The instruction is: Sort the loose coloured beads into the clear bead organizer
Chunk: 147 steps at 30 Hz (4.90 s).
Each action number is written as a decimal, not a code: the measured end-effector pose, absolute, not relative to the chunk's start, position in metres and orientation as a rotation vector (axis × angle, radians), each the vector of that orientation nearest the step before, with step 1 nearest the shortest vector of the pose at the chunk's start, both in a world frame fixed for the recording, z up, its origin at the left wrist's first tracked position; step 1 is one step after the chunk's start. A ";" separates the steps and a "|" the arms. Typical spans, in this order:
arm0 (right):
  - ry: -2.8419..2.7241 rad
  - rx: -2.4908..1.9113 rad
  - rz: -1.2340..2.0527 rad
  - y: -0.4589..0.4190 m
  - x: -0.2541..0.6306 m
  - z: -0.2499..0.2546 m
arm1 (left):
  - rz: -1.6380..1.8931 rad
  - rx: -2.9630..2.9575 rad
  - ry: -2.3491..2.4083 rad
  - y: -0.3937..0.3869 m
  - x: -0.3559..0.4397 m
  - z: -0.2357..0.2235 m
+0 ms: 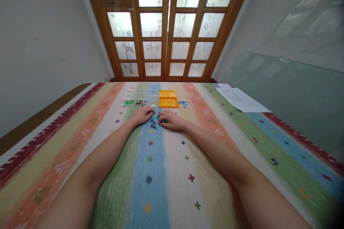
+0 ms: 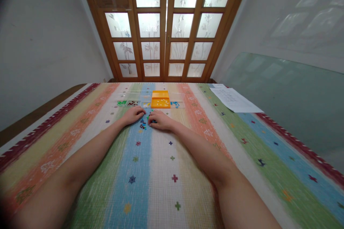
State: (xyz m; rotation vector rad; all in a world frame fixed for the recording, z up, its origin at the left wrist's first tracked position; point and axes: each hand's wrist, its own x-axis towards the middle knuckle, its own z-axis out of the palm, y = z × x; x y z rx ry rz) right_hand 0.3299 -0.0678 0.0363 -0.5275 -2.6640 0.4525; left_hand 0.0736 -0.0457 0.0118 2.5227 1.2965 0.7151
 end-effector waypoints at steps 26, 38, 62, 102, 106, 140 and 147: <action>-1.742 -1.421 0.103 0.003 0.410 0.011 | 0.559 2.800 1.051 -0.074 0.106 0.033; -2.172 -1.119 0.015 -0.023 0.368 0.012 | 0.550 2.835 1.276 -0.087 0.136 0.028; -2.182 -1.162 0.049 -0.029 0.368 0.019 | 0.785 2.572 1.193 -0.077 0.128 0.023; -2.579 -0.627 0.213 -0.056 0.339 0.027 | 1.383 1.460 1.330 -0.034 0.086 0.003; -2.561 -0.615 0.253 -0.055 0.338 0.025 | 1.373 1.398 1.354 -0.034 0.086 0.004; -1.928 -1.086 0.428 -0.030 0.350 0.008 | 1.257 1.500 1.240 -0.035 0.086 0.002; -1.841 -1.196 0.351 -0.018 0.359 0.005 | 1.236 1.527 1.251 -0.035 0.087 0.000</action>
